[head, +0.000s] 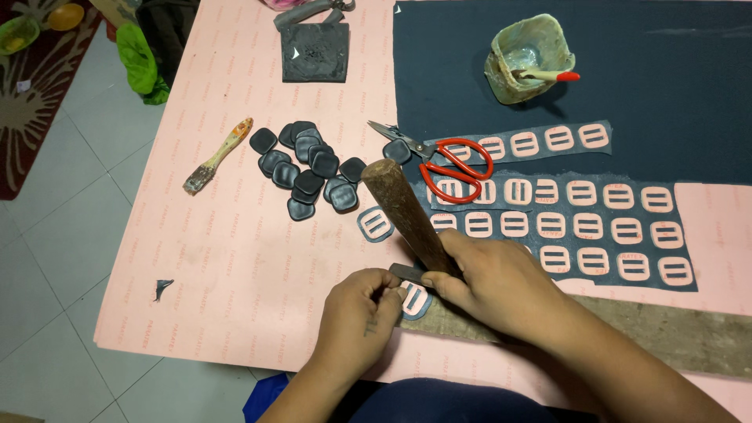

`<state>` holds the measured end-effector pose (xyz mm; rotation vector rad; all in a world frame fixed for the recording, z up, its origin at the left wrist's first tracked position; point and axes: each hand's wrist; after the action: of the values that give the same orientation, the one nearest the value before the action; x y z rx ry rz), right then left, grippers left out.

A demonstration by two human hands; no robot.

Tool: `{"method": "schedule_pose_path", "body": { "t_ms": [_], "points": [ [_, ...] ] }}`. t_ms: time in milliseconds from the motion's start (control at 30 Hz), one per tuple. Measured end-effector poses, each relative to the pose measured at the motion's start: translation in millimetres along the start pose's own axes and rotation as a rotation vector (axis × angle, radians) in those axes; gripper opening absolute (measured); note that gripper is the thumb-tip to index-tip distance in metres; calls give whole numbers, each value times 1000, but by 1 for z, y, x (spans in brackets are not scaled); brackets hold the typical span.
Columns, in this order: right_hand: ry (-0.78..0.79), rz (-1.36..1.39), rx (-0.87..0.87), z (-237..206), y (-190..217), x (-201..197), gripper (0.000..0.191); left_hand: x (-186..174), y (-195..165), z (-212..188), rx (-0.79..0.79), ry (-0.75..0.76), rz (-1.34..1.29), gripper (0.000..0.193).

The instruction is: The person places small dark rubber pieces on a wooden block and presses a flat blade against their edges using a hammer to trim and shape them, setting finished pieces aside. They then use red-handled scissors to trim the edges of the rubber pieces one at a time and continue hammering and trimming more pieces.

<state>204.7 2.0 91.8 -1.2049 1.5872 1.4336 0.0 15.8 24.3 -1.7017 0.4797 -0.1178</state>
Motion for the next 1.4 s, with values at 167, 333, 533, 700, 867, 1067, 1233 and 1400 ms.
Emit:
{"method": "schedule_pose_path", "body": {
  "t_ms": [167, 333, 533, 700, 867, 1067, 1233, 1400],
  "points": [
    [-25, 11, -81, -7, -6, -2, 33, 3, -2, -4, 278, -76, 98, 12],
    [27, -34, -30, -13, -5, -4, 33, -1, 1, -4, 29, 5, -95, 17],
    [-26, 48, -2, -8, 0, 2, 37, -1, 2, -1, 4, 21, -123, 15],
    [9, 108, -23, -19, -5, 2, 38, 4, 2, -5, -14, -66, -83, 13],
    [34, 51, 21, -18, -4, 4, 38, 0, -1, -2, -41, 21, -260, 10],
    [78, 96, 126, -19, -4, 11, 36, 3, 0, -3, 57, -67, 40, 13],
    [-62, 84, -12, -28, -7, 13, 34, 2, 12, -1, -80, -15, -323, 13],
    [44, 47, 120, -22, -5, 17, 35, 0, 14, 1, -154, 6, -355, 12]
  ]
}}
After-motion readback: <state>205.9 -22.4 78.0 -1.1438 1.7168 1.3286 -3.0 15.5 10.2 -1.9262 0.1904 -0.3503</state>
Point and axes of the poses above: each hand's wrist, its own z-axis towards the middle knuckle, its own x-axis out of the palm, y = z × x, and after that the axes turned 12 degrees about -z, right-handed
